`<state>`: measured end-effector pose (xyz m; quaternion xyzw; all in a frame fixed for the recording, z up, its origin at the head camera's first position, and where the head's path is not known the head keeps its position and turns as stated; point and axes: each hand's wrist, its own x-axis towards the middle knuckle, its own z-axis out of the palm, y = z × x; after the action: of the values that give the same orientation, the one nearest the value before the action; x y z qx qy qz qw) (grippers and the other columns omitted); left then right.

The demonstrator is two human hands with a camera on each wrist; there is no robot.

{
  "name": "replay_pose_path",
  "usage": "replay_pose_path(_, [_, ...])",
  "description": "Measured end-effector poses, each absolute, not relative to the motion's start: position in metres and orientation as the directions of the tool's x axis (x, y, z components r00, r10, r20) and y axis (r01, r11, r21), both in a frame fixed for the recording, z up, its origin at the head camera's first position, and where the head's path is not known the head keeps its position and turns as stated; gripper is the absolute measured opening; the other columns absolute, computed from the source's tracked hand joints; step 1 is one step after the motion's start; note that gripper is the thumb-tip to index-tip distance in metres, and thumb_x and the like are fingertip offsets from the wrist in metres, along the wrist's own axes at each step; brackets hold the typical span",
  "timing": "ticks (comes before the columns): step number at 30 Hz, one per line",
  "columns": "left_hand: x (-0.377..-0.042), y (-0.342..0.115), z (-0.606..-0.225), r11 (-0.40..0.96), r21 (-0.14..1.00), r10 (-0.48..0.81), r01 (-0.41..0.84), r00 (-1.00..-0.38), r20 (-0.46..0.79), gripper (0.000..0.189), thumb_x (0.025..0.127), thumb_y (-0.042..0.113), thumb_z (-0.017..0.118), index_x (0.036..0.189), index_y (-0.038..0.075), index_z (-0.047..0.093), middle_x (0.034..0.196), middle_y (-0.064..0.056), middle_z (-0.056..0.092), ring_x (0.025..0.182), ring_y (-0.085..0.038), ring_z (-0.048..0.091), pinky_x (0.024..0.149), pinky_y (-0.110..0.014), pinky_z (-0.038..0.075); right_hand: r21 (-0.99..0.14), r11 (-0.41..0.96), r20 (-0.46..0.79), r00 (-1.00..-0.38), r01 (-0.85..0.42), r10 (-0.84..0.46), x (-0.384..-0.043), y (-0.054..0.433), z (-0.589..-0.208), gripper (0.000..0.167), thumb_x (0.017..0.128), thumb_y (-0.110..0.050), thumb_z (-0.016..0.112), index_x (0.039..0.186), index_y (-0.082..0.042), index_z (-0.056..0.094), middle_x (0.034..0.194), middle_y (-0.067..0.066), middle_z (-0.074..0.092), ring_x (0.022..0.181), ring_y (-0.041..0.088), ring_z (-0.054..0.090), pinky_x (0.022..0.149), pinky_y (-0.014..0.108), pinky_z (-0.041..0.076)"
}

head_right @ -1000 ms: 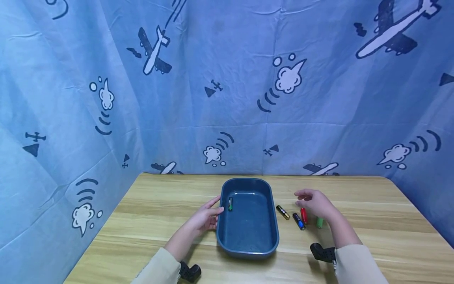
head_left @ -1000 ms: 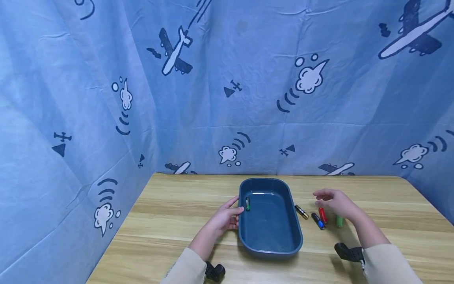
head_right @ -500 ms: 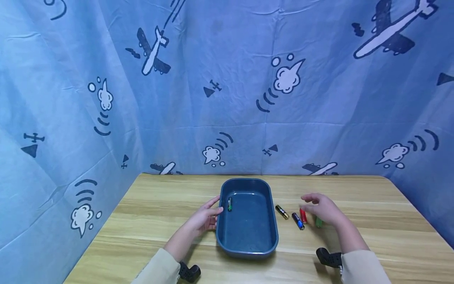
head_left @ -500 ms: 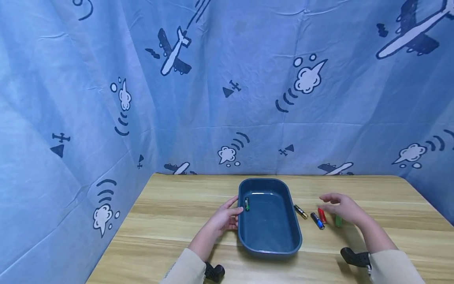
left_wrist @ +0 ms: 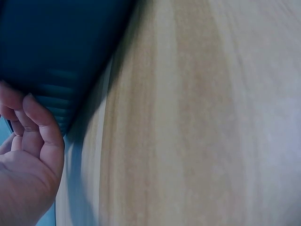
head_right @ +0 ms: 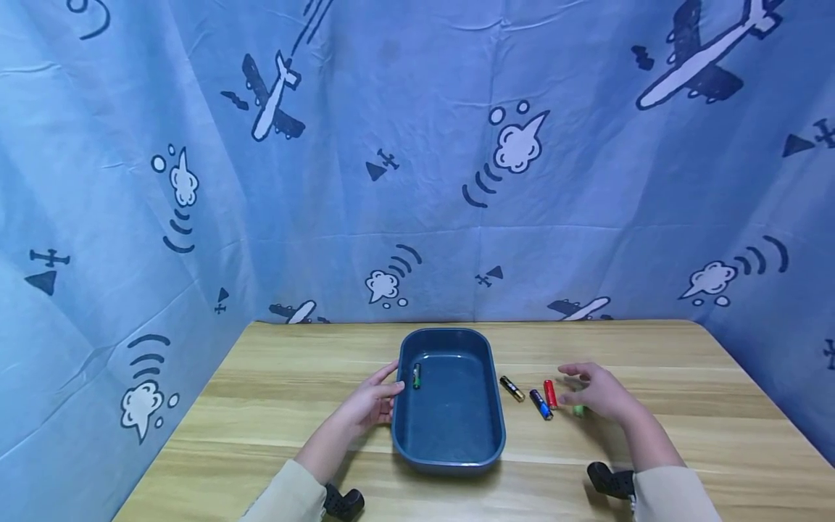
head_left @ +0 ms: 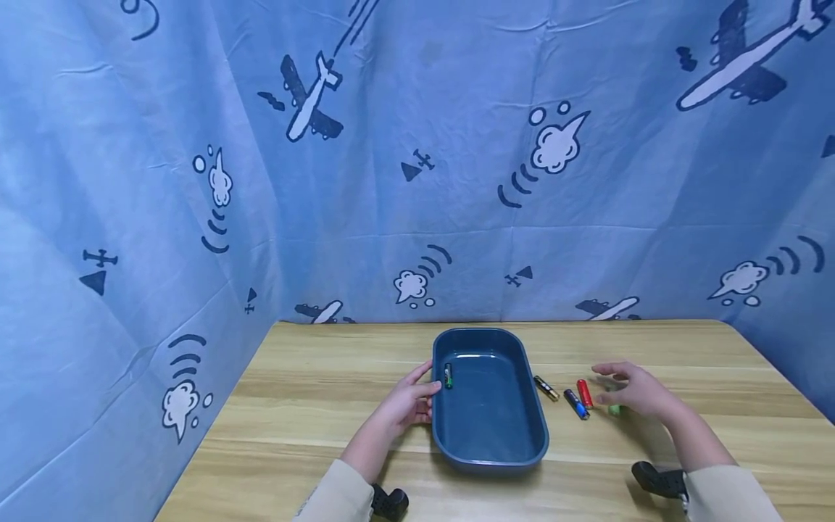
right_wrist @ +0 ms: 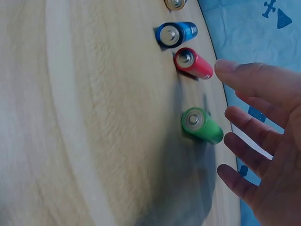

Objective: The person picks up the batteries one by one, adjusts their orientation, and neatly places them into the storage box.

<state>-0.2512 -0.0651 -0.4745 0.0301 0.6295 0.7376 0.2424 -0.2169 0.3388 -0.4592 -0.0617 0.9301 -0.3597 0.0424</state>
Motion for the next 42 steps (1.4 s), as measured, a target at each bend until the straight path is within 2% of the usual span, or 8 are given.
replay_pose_path(11, [-0.249, -0.065, -0.473, -0.091, 0.944, 0.395, -0.317, -0.881, -0.258, 0.059, 0.091, 0.014, 0.056, 0.145, 0.016, 0.032, 0.063, 0.000, 0.046, 0.051, -0.012, 0.048, 0.054, -0.028, 0.045, -0.667, 0.739, -0.037, -0.987, -0.095, -0.159, -0.210, 0.344, -0.468, 0.073, 0.068, -0.023, 0.079, 0.124, 0.013, 0.047, 0.124, 0.037, 0.042, 0.112, 0.057, 0.036, 0.090, 0.064, 0.031])
replay_pose_path(19, [-0.251, -0.064, -0.475, -0.091, 0.944, 0.393, -0.316, -0.883, -0.258, 0.060, 0.091, 0.016, 0.057, 0.145, 0.017, 0.031, 0.063, -0.001, 0.046, 0.050, -0.013, 0.048, 0.054, -0.028, 0.045, -0.584, 0.804, 0.013, -0.991, -0.113, -0.130, -0.204, 0.350, -0.474, 0.075, 0.064, -0.022, 0.083, 0.122, 0.013, 0.049, 0.118, 0.038, 0.042, 0.108, 0.056, 0.039, 0.086, 0.064, 0.034])
replay_pose_path(26, [-0.251, -0.064, -0.476, -0.096, 0.942, 0.390, -0.322, -0.883, -0.262, 0.059, 0.090, 0.014, 0.056, 0.145, 0.016, 0.032, 0.062, -0.001, 0.045, 0.049, -0.012, 0.047, 0.054, -0.028, 0.045, -0.569, 0.820, -0.029, -0.996, -0.056, -0.088, -0.203, 0.350, -0.474, 0.079, 0.064, -0.028, 0.083, 0.122, 0.012, 0.049, 0.120, 0.038, 0.039, 0.108, 0.056, 0.036, 0.085, 0.065, 0.033])
replay_pose_path(42, [-0.251, -0.064, -0.476, -0.106, 0.939, 0.394, -0.327, -0.881, -0.263, 0.060, 0.090, 0.015, 0.057, 0.145, 0.016, 0.032, 0.061, 0.000, 0.045, 0.049, -0.012, 0.048, 0.054, -0.028, 0.045, -0.589, 0.808, -0.065, -0.996, -0.006, -0.055, -0.203, 0.349, -0.470, 0.073, 0.067, -0.024, 0.082, 0.121, 0.013, 0.050, 0.121, 0.038, 0.038, 0.109, 0.055, 0.037, 0.087, 0.063, 0.034])
